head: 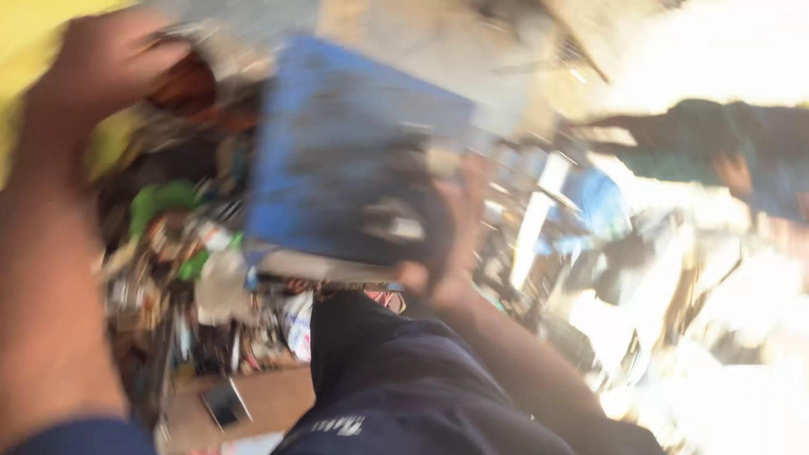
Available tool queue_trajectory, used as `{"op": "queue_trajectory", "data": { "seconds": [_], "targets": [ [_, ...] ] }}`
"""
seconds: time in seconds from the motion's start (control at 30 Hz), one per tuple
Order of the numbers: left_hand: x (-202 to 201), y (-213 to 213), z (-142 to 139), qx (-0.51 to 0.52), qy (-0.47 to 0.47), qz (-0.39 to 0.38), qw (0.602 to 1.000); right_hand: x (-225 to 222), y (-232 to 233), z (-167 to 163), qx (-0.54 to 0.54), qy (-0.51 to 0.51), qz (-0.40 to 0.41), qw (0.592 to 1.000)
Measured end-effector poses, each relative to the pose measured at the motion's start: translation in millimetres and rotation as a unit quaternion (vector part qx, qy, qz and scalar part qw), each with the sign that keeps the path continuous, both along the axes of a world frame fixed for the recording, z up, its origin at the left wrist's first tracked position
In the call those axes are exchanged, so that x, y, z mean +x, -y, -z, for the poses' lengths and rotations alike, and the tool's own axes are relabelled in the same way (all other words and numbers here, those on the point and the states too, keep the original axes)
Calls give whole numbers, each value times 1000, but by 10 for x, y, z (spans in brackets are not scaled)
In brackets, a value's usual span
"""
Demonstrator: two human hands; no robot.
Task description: The person repairs a small electric fan by stripping and connecting wires inside the base, then attaching the fan head and using a wire-wrapping machine to secure connections.
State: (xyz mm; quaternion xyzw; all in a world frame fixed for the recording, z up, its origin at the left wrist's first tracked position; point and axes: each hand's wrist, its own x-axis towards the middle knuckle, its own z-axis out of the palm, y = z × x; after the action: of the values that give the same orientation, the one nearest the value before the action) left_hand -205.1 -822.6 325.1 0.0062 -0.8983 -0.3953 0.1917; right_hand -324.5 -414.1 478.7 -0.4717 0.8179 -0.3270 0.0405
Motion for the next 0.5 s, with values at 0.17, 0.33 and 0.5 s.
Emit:
{"op": "queue_trajectory", "data": {
  "seconds": [0.17,0.33,0.5],
  "targets": [
    [-301,-670,-554,-4,90,-29,996,0,-126,100,-92,-14,-5,996],
    [-620,-1116,-735,-40,167,-93,981,64,-154,1,-88,-34,25,995],
    [219,-1652,-771,-71,187,-144,969,92,-282,-380,-35,0,23,999]
  ]
}}
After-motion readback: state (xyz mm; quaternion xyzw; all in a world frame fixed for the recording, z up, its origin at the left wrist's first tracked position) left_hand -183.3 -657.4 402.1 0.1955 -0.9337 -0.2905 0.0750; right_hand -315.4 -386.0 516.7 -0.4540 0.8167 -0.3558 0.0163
